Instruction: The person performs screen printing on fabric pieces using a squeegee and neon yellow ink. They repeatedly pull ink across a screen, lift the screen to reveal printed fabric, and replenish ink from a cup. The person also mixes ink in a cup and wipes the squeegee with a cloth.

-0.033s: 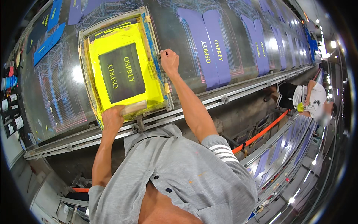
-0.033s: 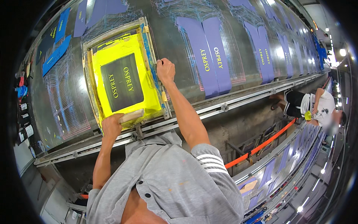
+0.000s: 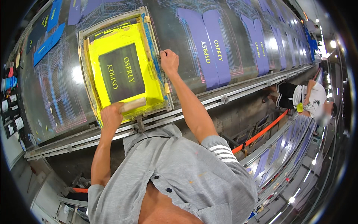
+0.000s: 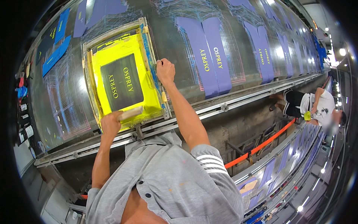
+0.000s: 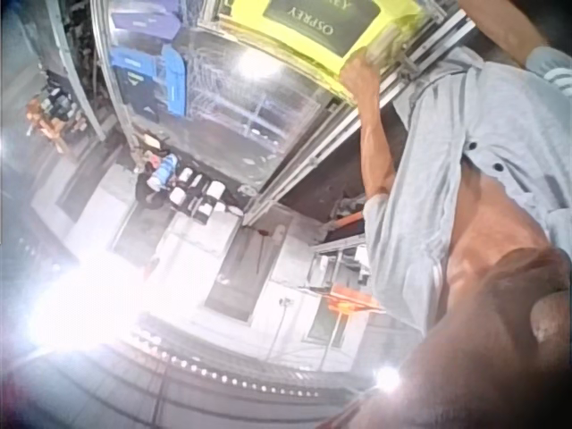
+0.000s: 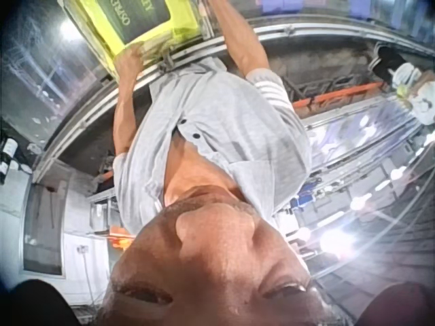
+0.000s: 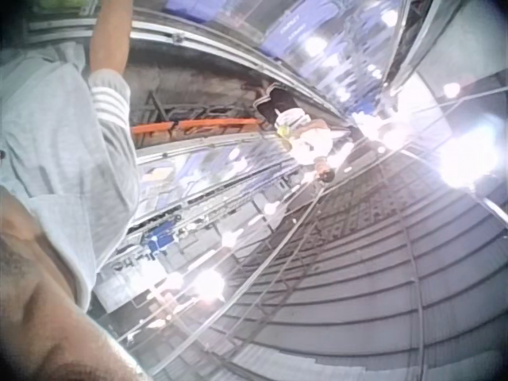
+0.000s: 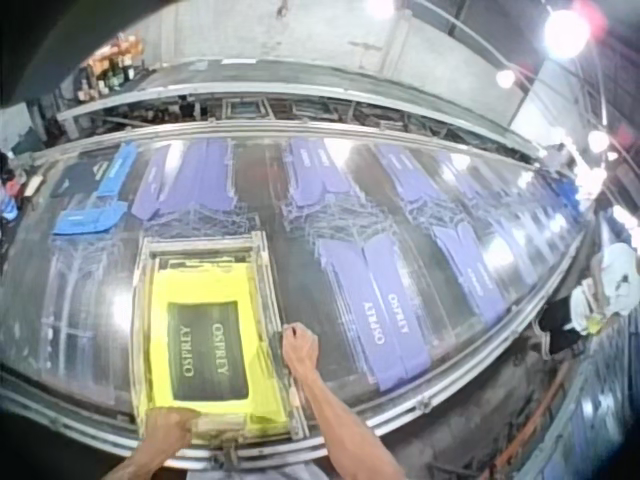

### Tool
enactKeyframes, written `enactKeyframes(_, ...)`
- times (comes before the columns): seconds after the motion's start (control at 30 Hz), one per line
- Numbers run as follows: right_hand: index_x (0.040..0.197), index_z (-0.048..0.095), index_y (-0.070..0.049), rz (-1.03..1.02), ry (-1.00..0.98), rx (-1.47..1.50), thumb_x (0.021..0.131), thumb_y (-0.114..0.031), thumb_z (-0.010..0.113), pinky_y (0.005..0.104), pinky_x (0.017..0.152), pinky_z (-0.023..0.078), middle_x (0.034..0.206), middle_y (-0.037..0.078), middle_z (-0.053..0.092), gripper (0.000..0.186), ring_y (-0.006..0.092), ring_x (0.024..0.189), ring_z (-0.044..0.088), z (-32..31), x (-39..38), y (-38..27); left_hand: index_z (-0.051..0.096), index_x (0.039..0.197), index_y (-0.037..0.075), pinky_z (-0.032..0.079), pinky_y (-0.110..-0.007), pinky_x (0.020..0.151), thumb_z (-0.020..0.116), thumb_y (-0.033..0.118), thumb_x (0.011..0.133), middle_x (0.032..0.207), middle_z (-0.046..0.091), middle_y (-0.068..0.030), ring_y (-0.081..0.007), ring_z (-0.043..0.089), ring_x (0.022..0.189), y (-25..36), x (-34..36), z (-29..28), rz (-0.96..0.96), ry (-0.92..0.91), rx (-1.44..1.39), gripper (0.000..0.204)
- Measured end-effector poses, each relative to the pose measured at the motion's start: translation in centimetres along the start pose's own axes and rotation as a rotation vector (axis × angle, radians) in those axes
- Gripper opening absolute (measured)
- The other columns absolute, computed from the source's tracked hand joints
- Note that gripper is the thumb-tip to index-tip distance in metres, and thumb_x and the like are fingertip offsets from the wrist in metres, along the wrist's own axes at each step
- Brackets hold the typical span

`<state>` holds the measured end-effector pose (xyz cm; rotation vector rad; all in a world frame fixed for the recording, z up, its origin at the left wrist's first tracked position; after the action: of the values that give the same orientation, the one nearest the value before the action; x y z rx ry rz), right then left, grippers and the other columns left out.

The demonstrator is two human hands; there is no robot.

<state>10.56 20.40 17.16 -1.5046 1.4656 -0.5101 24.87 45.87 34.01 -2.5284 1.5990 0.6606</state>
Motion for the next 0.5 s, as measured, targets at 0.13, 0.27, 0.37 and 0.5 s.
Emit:
enactKeyframes(0.13, 0.095, 0.071, -0.005, 0.012, -0.001, -0.087, 0.087, -0.026, 0.057, 0.0464, 0.078, 0.048, 0.090, 0.021, 0.068, 0.027, 0.0379, 0.088, 0.063, -0.3, -1.0, -0.6, 0.075, 0.096, 0.019, 0.053, -0.044, 0.068, 0.059, 0.005, 0.075, 0.087, 0.071, -0.0125, -0.0328, 0.068, 0.076, -3.0, 6.8, -1.9, -0.061, 0.043, 0.046, 0.030)
enactKeyframes(0.27, 0.100, 0.070, -0.010, -0.427, 0.171, -0.095, 0.085, -0.027, 0.064, 0.0448, 0.081, 0.047, 0.102, 0.016, 0.063, 0.023, 0.0303, 0.099, 0.058, -2.1, -1.1, -8.7, 0.076, 0.094, 0.019, 0.053, -0.045, 0.068, 0.059, 0.009, 0.076, 0.084, 0.070, -0.0136, -0.0335, 0.068, 0.076, -4.0, 15.1, -5.1, -0.062, 0.042, 0.124, 0.027)
enactKeyframes(0.37, 0.102, 0.070, -0.008, -0.768, -0.314, -0.162, 0.080, -0.031, 0.069, 0.0460, 0.083, 0.047, 0.102, 0.014, 0.065, 0.032, 0.0306, 0.102, 0.060, 2.7, 0.0, -18.7, 0.075, 0.090, 0.015, 0.052, -0.047, 0.071, 0.060, 0.010, 0.073, 0.081, 0.069, -0.0164, -0.0358, 0.067, 0.078, -4.1, 20.0, -7.2, 0.016, -0.018, 0.166, 0.023)
enactKeyframes(0.5, 0.097, 0.071, -0.007, -0.765, -0.792, -0.653, 0.074, -0.026, 0.071, 0.0454, 0.077, 0.052, 0.092, 0.012, 0.070, 0.030, 0.0320, 0.089, 0.067, 11.6, 1.5, -21.5, 0.074, 0.088, 0.012, 0.051, -0.048, 0.073, 0.059, 0.010, 0.073, 0.082, 0.068, -0.0190, -0.0389, 0.066, 0.079, -4.2, 24.8, -8.2, 0.033, -0.089, 0.218, 0.022)
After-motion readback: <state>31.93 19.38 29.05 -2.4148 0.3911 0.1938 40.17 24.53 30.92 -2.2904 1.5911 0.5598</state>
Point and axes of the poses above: each hand's wrist, its own x-axis towards the middle knuckle, its own z-axis out of the palm, y = z × x, the point moved 10 cm from there along x, towards the middle knuckle
